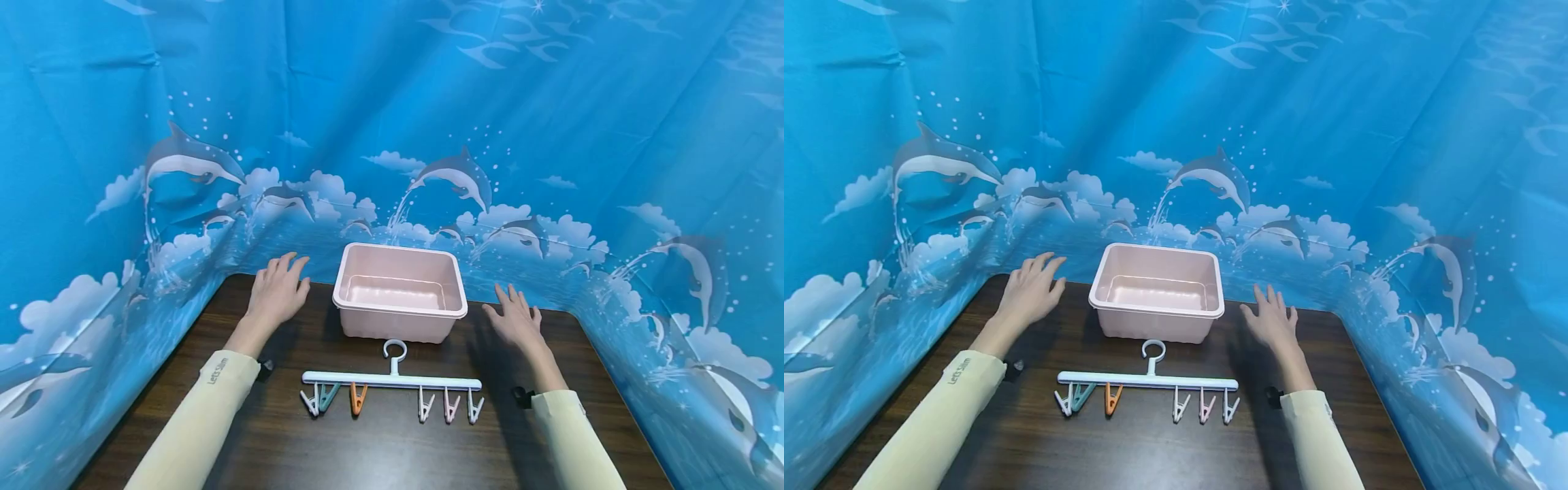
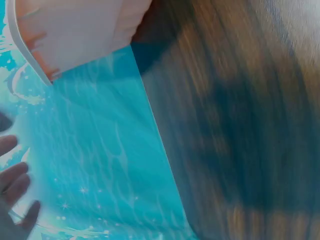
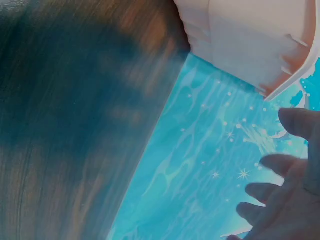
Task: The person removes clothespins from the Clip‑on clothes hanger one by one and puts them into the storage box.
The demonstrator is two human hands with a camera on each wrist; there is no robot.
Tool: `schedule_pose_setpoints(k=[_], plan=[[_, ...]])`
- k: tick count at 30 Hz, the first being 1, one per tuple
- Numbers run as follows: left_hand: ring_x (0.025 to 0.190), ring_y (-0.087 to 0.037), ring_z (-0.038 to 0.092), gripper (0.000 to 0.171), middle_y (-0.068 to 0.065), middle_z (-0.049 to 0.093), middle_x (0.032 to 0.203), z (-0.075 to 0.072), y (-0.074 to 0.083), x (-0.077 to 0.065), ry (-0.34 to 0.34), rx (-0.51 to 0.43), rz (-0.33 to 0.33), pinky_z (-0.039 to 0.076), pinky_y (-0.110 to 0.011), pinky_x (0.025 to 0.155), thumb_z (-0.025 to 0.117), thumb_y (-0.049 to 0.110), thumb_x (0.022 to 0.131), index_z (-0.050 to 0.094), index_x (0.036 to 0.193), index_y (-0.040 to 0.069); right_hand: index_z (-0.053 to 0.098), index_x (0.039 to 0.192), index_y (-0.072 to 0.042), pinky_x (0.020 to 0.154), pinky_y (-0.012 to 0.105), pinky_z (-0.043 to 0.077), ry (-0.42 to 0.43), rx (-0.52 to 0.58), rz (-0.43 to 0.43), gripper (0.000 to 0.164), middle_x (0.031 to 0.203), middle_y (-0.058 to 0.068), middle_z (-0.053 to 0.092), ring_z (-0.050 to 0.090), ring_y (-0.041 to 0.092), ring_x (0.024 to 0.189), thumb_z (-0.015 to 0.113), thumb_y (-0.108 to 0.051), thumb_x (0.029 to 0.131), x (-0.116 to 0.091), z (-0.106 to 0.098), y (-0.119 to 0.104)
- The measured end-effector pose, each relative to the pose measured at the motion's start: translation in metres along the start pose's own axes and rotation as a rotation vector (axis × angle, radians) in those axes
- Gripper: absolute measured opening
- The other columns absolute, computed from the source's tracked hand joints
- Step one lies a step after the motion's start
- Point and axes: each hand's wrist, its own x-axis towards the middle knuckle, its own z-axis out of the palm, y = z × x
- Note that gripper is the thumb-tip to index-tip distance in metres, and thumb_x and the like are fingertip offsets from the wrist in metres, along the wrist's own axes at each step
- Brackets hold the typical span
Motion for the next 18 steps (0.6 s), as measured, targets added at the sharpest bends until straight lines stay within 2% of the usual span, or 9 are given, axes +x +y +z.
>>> schedule_pose_setpoints(k=[2,4,7,11,12,15,18], plan=[[0.14,-0.046,0.047,0.044,-0.022,0.052,0.157,0.001,0.002,-0.004,0.169,-0.012,0.036,0.042,-0.067,0.11,0.057,0.022,0.11,0.058,0.152,0.01,0.019,0.173,-0.012,0.124,0.079,-0.002,0.049,0.017,-0.004,0.075,0.18,0.026,0.003,-0.001,0.052,0.165,0.048,-0.046,0.113,-0.002,0.0,0.001],[0.129,-0.043,0.056,0.036,-0.019,0.062,0.144,0.003,0.005,-0.009,0.292,-0.029,0.061,0.049,-0.063,0.101,0.061,0.017,0.108,0.067,0.142,0.009,0.023,0.172,-0.011,0.123,0.078,0.0,0.095,0.041,-0.004,0.073,0.18,0.025,0.007,0.003,0.051,0.165,0.05,-0.045,0.113,-0.006,0.0,0.002],[0.117,-0.04,0.063,0.027,-0.016,0.07,0.13,0.003,0.011,-0.018,0.376,-0.071,0.09,0.052,-0.059,0.094,0.063,0.015,0.106,0.073,0.131,0.009,0.034,0.169,-0.014,0.12,0.078,0.004,0.163,0.102,-0.015,0.065,0.178,0.023,0.018,0.011,0.05,0.163,0.051,-0.041,0.113,-0.016,0.003,0.007],[0.099,-0.035,0.073,0.019,-0.012,0.079,0.114,0.002,0.022,-0.03,0.409,-0.127,0.119,0.056,-0.054,0.084,0.064,0.015,0.105,0.078,0.118,0.012,0.049,0.16,-0.014,0.116,0.077,0.01,0.233,0.174,-0.035,0.052,0.169,0.022,0.04,0.028,0.049,0.156,0.051,-0.036,0.114,-0.028,0.009,0.016],[0.09,-0.034,0.073,0.018,-0.011,0.08,0.111,0.002,0.025,-0.033,0.403,-0.137,0.12,0.056,-0.052,0.079,0.064,0.015,0.105,0.079,0.116,0.012,0.053,0.157,-0.013,0.115,0.077,0.012,0.245,0.187,-0.036,0.049,0.166,0.022,0.045,0.032,0.049,0.154,0.052,-0.036,0.114,-0.031,0.011,0.017],[0.067,-0.026,0.066,0.019,-0.009,0.082,0.104,0.003,0.031,-0.042,0.368,-0.173,0.095,0.053,-0.043,0.062,0.062,0.018,0.106,0.08,0.113,0.014,0.062,0.149,-0.011,0.112,0.076,0.016,0.277,0.206,-0.047,0.044,0.158,0.023,0.054,0.039,0.048,0.148,0.053,-0.036,0.113,-0.038,0.019,0.02],[0.056,-0.018,0.053,0.022,-0.006,0.081,0.094,0.006,0.033,-0.052,0.31,-0.213,0.026,0.042,-0.034,0.053,0.058,0.021,0.107,0.079,0.112,0.017,0.068,0.139,-0.009,0.111,0.077,0.018,0.289,0.216,-0.077,0.039,0.152,0.022,0.06,0.04,0.048,0.147,0.055,-0.034,0.112,-0.045,0.028,0.02]])
